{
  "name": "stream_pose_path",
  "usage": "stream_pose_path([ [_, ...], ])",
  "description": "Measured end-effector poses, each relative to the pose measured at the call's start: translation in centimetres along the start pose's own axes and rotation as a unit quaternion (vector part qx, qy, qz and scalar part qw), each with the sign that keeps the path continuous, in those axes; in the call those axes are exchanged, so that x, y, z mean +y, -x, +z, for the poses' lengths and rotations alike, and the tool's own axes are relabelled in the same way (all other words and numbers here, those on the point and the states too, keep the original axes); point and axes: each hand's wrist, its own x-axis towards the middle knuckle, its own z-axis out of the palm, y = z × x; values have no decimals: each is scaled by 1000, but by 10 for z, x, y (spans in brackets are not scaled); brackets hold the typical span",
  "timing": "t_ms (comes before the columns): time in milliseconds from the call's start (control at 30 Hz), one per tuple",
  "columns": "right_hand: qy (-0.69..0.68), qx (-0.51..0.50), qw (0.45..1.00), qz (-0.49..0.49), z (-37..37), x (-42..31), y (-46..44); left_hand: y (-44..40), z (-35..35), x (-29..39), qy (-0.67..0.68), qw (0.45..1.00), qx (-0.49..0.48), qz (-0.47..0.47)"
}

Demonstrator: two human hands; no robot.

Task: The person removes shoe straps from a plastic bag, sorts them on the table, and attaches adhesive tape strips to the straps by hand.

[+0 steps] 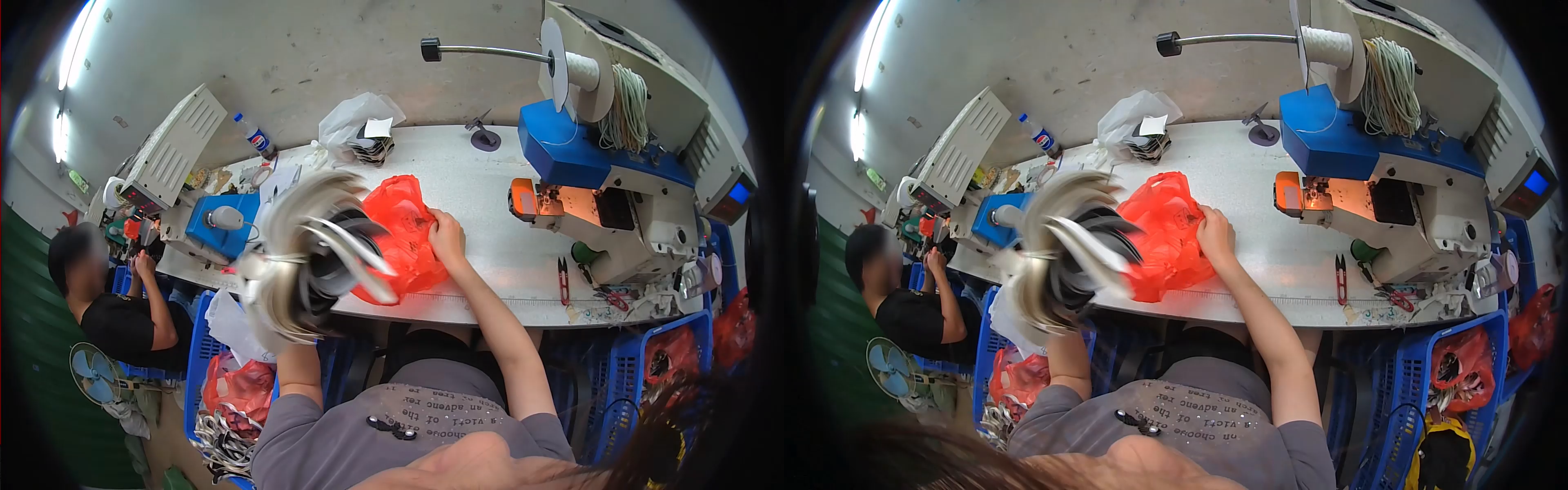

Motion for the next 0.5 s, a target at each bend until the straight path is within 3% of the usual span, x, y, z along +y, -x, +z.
stream_pose_path([
  [133,-102,55,993,-5,32,-4,-10,-14,6,28,-41,994,36,98],
  [233,-154,37,987,-27,67,-26,-31,-23,9,38,-77,987,55,128],
  [333,-180,-68,981,17,76,-47,-38,-23,15,32,-117,984,64,120],
  [433,-145,30,982,-119,65,-43,-27,-18,21,10,-166,981,58,78],
  [500,-273,-27,961,-30,27,-49,-12,-18,25,-11,-199,978,43,38],
])
